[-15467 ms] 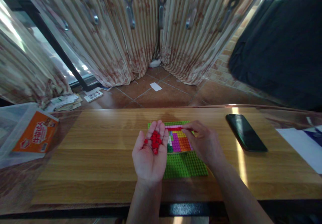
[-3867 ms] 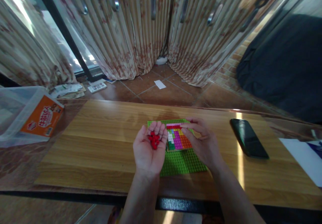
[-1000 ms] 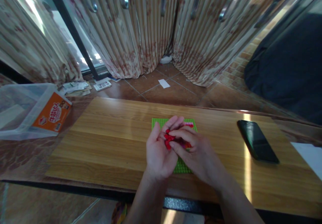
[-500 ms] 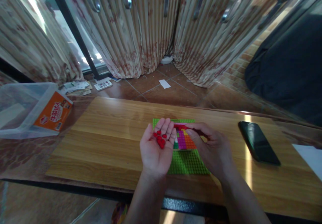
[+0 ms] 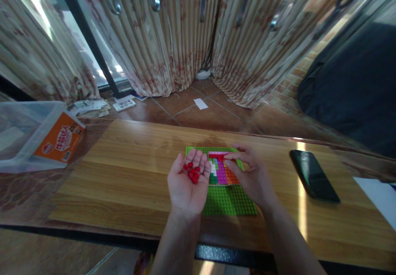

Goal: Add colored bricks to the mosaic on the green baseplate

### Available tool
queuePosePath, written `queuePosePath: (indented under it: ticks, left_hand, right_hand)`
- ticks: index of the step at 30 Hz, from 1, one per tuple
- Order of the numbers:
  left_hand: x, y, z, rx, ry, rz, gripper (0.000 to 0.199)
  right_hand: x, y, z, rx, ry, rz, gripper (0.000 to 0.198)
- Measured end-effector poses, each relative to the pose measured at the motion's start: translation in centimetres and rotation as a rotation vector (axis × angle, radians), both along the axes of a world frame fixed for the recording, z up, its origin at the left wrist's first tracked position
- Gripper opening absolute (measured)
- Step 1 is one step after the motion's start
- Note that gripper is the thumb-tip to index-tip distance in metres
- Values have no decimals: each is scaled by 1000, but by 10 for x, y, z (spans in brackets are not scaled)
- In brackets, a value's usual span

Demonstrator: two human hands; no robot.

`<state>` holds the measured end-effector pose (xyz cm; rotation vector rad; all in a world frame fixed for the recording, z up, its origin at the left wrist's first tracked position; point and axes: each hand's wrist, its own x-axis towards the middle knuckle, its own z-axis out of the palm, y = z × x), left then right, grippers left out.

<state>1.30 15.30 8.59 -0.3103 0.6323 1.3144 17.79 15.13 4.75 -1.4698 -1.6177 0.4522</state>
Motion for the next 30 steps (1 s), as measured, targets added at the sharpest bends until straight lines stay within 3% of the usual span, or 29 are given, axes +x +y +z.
queuePosePath:
  ticks: [6, 14, 21, 27, 30]
  left_hand:
    - [-1, -1, 0, -3, 7, -9, 25]
    - [1, -1, 0, 0, 5, -7, 26]
    - [1, -1, 0, 3, 29, -6, 26]
    - [1, -2, 0, 78, 23, -50, 28]
    - [2, -4, 4, 142, 10, -81, 34]
  right_hand:
    - [-2, 7, -4, -72, 234, 9, 10]
    - [-13, 10, -3, -330, 739, -23, 25]
    - [-16, 11, -1, -357, 779, -4, 25]
    - [-15, 9, -8, -304, 700, 17, 23]
    - [-11, 8, -9, -200, 593, 16, 27]
